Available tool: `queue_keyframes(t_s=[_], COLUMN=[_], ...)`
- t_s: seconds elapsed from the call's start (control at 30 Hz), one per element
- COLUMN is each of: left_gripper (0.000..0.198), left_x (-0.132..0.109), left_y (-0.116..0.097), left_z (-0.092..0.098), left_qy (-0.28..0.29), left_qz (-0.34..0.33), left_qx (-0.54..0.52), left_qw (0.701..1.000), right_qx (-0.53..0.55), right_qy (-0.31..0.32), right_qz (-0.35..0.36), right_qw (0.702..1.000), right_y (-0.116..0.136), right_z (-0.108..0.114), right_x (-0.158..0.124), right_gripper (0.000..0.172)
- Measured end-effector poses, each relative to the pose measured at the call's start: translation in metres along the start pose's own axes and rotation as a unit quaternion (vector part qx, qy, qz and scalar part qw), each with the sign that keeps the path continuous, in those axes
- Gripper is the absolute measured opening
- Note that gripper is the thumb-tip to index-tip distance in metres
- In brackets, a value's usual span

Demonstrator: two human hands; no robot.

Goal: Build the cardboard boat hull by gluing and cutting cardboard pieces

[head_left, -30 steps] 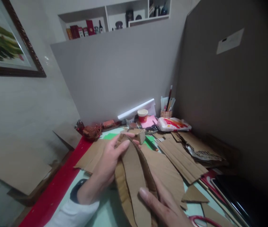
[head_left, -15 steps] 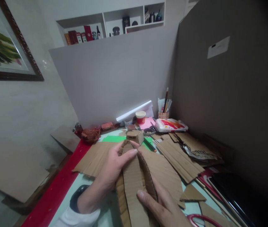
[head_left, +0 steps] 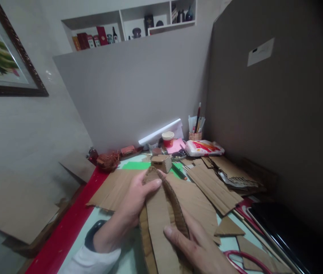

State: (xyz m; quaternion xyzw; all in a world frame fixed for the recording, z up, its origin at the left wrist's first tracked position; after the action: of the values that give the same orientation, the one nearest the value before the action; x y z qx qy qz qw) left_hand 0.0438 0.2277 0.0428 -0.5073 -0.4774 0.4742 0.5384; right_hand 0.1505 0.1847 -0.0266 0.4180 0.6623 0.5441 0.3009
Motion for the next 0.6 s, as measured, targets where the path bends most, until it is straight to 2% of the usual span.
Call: queue_keyframes(t_s=[0.17, 0.43, 0.6], left_gripper=[0.02, 0.025, 0.022], left_x=[0.0, 0.002, 0.002], left_y=[0.001, -0.002, -0.004], left_z=[0.001, 0.016, 0.016], left_qy=[-0.01, -0.046, -0.045], left_qz=[0.005, -0.013, -0.023], left_qx=[0.005, 0.076, 0.076], left_qw=[1.0, 0.996, 0.996], right_qx=[0.013, -0.017, -0.021], right_qy=[0.027, 0.019, 0.009], right_qz=[0.017, 0.008, 0.003], right_qw=[0.999, 1.0, 1.0], right_y=[0.009, 0.017, 0.012], right_z=[-0.009, -0.01, -0.008], right_x=[0.001, -0.003, -0.003], right_gripper=[0.054, 0.056, 0.051])
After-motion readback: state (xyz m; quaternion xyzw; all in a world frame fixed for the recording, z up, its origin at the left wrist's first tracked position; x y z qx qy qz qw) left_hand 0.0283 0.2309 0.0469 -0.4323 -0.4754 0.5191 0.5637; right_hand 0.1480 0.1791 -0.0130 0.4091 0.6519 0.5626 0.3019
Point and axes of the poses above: each hand's wrist, its own x-axis towards the middle knuckle, its own z-axis out of the back of the hand, y = z × x, the point moved 10 cm from there along x, towards the middle knuckle, and after that the axes turned 11 degrees about x, right-handed, at the moved point
